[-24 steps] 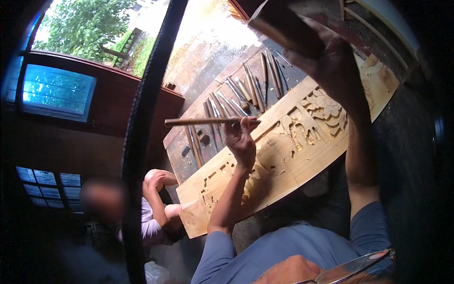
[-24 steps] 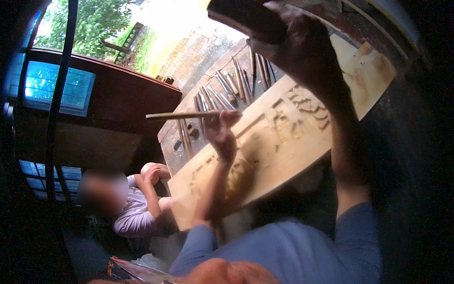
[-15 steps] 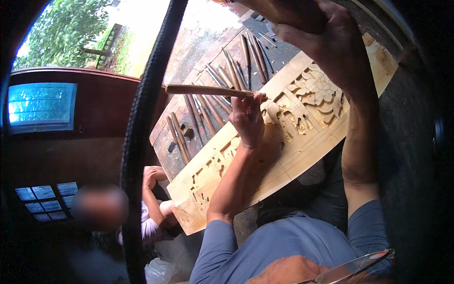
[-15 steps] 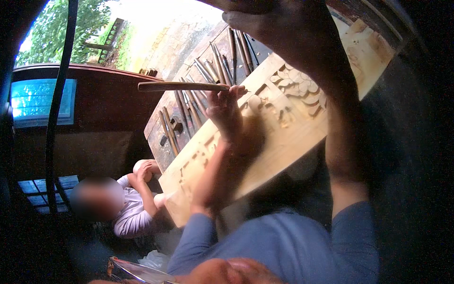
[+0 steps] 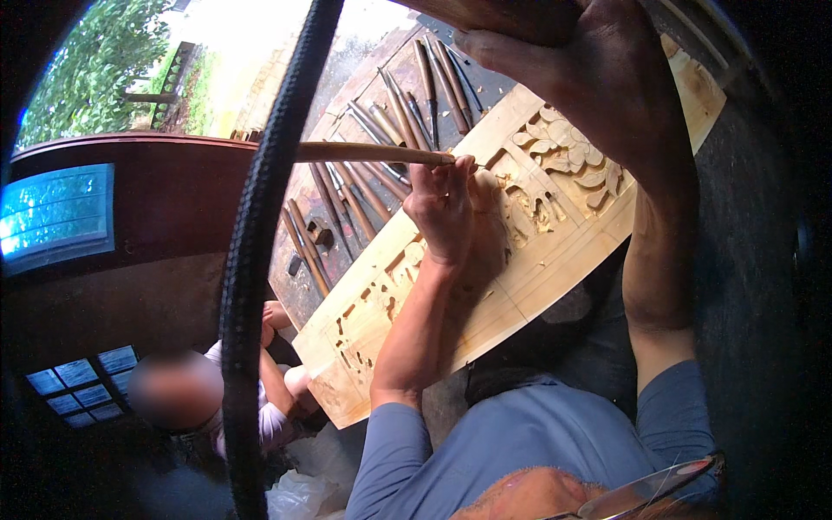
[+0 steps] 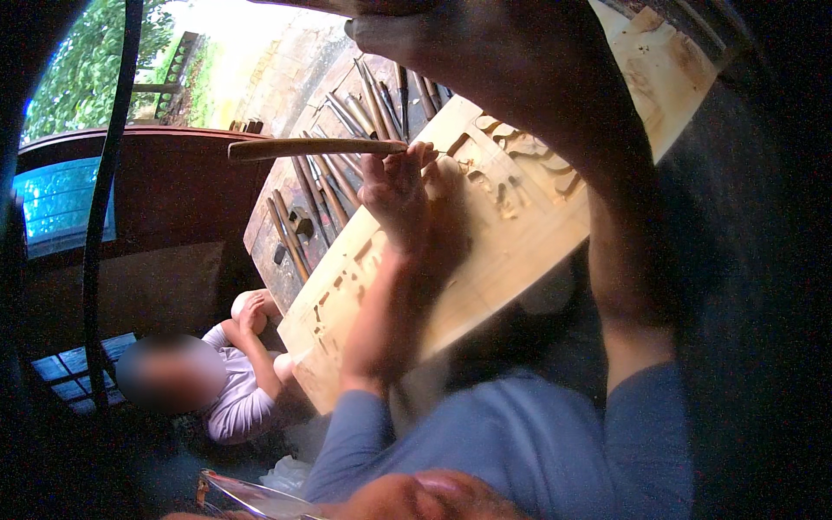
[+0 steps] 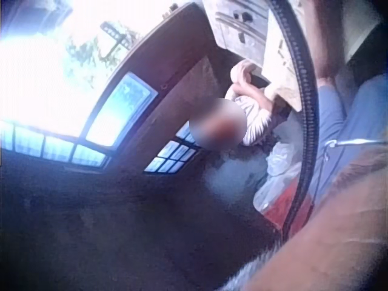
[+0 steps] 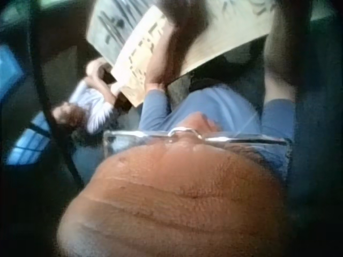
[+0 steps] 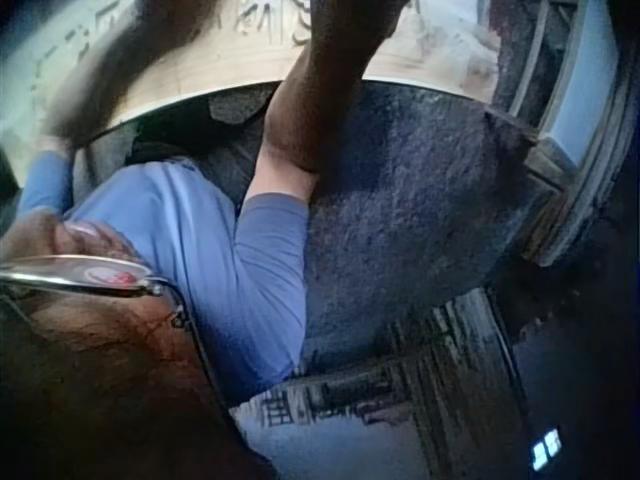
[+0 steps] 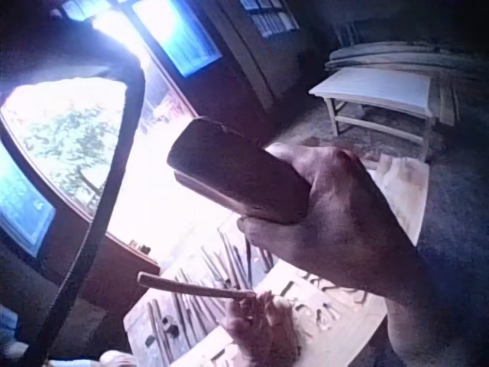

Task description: The person carves a floral design into a rectangular wooden board using a chisel and a wooden mallet. They repeatedly strike the chisel to remove wood shavings and refine the pattern.

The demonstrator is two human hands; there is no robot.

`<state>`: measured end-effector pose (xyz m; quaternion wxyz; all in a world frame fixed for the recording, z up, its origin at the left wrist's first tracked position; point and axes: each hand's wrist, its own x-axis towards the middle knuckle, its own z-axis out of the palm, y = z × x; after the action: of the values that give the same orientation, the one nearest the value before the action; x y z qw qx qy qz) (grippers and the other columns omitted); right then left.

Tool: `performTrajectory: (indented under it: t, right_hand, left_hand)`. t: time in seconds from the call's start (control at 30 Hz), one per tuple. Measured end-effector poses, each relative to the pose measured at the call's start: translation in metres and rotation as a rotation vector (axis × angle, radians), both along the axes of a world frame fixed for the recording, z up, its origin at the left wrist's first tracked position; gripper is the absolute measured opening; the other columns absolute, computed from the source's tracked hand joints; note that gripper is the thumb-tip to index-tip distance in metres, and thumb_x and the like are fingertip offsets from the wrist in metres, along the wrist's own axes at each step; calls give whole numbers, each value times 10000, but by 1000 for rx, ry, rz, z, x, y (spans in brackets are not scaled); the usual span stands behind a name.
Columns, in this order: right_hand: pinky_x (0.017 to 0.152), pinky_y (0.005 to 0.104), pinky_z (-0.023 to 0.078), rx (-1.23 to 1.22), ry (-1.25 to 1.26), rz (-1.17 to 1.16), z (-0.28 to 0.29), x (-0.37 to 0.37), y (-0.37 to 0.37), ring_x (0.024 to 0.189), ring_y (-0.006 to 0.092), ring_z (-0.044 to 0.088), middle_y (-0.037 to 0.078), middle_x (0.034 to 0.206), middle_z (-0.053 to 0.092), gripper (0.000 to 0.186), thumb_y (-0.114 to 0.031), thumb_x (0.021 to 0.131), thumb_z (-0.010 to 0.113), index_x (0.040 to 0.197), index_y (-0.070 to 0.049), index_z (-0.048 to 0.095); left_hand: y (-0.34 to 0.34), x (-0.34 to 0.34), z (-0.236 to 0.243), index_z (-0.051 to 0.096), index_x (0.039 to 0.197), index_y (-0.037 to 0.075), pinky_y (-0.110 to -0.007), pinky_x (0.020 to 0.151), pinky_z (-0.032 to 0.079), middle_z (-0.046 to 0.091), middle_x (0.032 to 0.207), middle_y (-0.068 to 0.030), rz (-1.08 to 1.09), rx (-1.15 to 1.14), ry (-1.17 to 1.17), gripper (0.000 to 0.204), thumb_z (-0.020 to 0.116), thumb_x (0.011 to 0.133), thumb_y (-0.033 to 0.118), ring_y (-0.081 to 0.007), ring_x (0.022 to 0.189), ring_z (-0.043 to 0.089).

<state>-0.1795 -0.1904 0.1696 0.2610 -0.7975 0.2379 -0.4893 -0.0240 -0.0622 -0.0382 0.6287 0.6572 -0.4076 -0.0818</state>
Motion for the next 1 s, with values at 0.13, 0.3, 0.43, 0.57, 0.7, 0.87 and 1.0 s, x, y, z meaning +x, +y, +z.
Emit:
performTrajectory:
  t: [0.13,0.3,0.43,0.57,0.7,0.87,1.0]
  right_hand:
    - [673,377,553,-36,-73,26,-3,-3,4,665,202,669,113,742,688,287,-157,777,791,971,35,702]
    - [668,381,570,119,-26,59,8,-7,1,654,205,688,127,759,709,309,-156,777,796,999,38,704]
    - [684,379,584,126,15,-23,13,-3,12,682,204,711,139,780,728,338,-177,780,798,1024,38,704]
    - [689,377,585,167,16,10,12,-7,5,691,217,719,146,800,737,354,-178,774,795,1044,34,705]
    - [687,378,580,124,-48,34,8,-11,2,692,227,720,147,799,735,361,-176,768,796,1046,33,702]
    - [678,376,575,31,-82,141,-3,-14,-6,691,221,718,143,799,732,365,-174,776,801,1061,30,699]
    - [667,384,579,2,-118,234,-1,-19,-9,691,222,718,146,810,733,350,-145,791,799,1083,23,703]
  left_hand:
    - [-1,2,-3,569,1043,-2,-314,721,624,727,879,-109,-3,9,-34,126,684,993,-5,-168,848,743]
    - [0,-1,7,591,1016,15,-266,671,569,725,825,-72,42,64,-175,139,723,973,10,-123,793,723]
    - [0,0,4,596,1019,19,-260,662,560,725,804,-66,64,59,-206,163,746,956,18,-114,763,712]
    - [-1,3,-3,601,1024,24,-267,659,561,734,806,-74,67,38,-220,167,752,950,18,-118,756,711]
    - [-1,0,0,609,1038,21,-287,654,568,740,811,-94,53,59,-260,179,761,944,33,-150,759,733]
    - [0,-1,1,620,1030,17,-288,651,562,745,806,-101,61,77,-315,163,757,942,29,-132,741,722]
    - [-1,-4,9,622,1031,27,-317,624,554,740,804,-120,57,103,-418,193,779,924,59,-176,706,733]
